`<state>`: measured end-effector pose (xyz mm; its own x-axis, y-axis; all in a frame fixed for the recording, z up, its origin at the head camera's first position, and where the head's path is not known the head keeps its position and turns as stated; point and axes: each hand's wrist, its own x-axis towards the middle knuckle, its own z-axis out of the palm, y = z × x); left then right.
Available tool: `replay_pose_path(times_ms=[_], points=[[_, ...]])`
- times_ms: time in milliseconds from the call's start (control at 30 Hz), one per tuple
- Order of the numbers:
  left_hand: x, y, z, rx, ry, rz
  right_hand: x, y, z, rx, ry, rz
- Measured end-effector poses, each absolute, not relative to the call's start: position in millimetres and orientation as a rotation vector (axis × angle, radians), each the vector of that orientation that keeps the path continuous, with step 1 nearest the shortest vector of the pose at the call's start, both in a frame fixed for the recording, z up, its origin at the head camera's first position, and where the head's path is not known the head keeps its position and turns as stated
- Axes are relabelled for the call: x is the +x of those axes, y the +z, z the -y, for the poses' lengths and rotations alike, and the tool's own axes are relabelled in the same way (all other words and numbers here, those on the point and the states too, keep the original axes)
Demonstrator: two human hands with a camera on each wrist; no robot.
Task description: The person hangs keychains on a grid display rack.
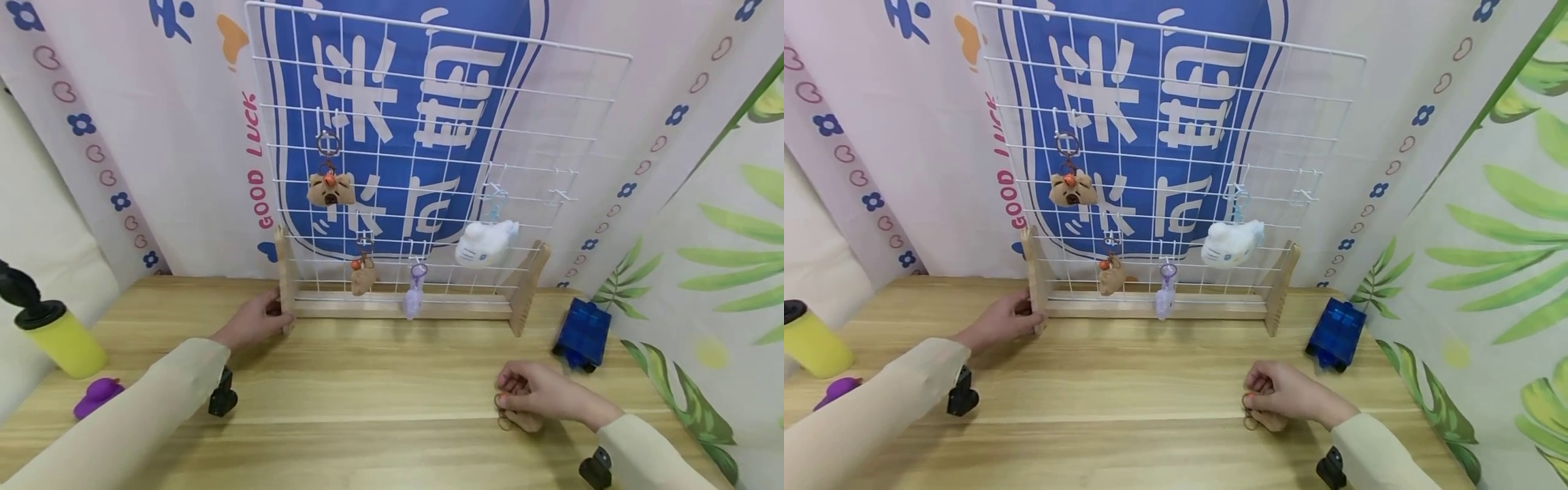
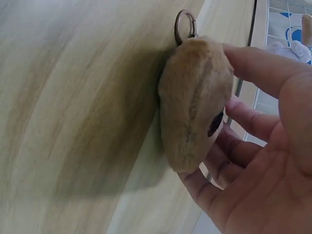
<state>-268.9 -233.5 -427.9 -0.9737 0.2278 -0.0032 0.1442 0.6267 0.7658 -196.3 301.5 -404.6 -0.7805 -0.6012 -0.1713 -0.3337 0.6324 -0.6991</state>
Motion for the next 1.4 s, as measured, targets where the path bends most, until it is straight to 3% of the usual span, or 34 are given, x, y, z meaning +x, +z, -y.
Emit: replay_pose_path(times_ms=[1400], points=[[-268.0,-424.7,231.4,0.296,1.270,-2.745,-193.2,-417.7,-314.2,-0.677,-1.044,-2.560]])
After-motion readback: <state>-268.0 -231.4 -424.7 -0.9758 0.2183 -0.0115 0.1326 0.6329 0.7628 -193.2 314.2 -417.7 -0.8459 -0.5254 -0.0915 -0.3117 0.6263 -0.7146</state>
